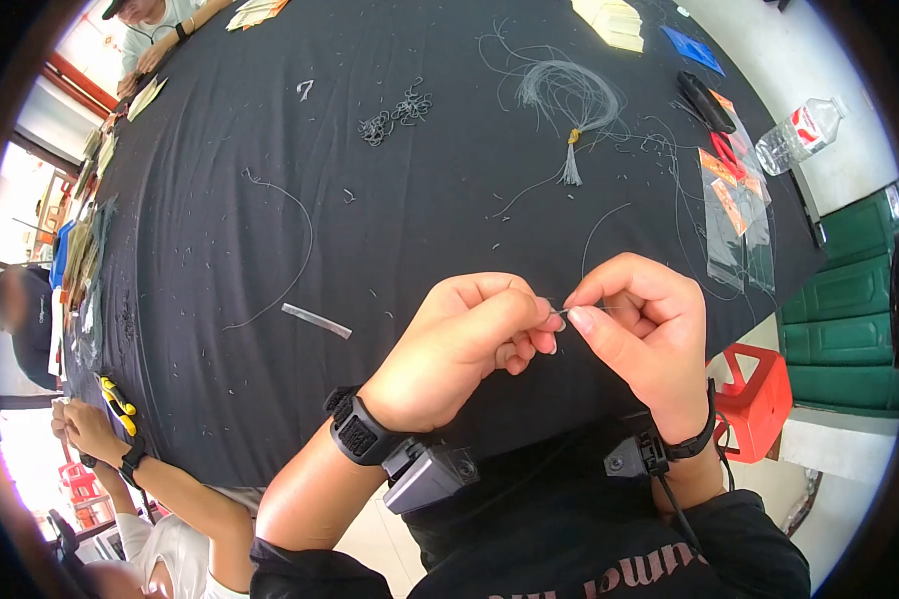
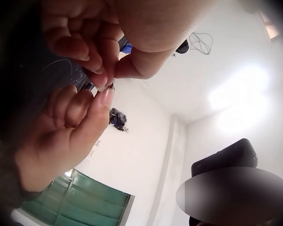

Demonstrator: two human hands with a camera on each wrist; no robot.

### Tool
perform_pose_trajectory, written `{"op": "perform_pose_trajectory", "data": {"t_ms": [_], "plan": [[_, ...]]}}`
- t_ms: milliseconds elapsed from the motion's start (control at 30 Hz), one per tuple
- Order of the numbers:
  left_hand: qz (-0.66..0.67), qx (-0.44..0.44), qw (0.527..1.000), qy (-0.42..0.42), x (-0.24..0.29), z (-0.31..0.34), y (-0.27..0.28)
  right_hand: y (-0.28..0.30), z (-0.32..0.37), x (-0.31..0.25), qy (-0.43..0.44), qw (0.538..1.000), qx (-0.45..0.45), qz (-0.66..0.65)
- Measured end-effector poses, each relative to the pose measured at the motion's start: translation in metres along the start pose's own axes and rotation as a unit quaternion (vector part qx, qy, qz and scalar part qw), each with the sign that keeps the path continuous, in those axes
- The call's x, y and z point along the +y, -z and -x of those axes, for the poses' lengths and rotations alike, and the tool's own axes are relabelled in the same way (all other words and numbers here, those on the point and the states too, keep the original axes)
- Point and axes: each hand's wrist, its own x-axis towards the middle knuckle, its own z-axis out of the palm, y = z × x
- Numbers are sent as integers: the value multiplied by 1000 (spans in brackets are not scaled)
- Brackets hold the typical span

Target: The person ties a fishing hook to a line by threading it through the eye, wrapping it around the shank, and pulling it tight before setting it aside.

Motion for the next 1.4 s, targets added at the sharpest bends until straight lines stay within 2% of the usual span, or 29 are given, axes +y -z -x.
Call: {"op": "perform_pose_trajectory", "data": {"t_ms": [233,433,533,1133,1233,1333,1400], "plan": [[-4,-4,1000,1,0,0,0,1,0,1,-7,1000,-2,-7],[-25,0,1000,-4,1,2,-1,1,-2,-1,-101,992,0,-75],[-22,-8,1000,2,1,1,-1,2,-1,0,-121,987,1,-110],[-35,-15,999,-29,-1,1,2,1,0,0,-116,989,-4,-93],[-57,5,997,-53,-1,1,-1,2,1,-1,-125,988,-14,-93],[-137,22,985,-106,-1,2,-2,3,0,0,-130,988,-30,-80],[-180,39,977,-107,0,4,-3,4,0,1,-131,988,-37,-72]]}}
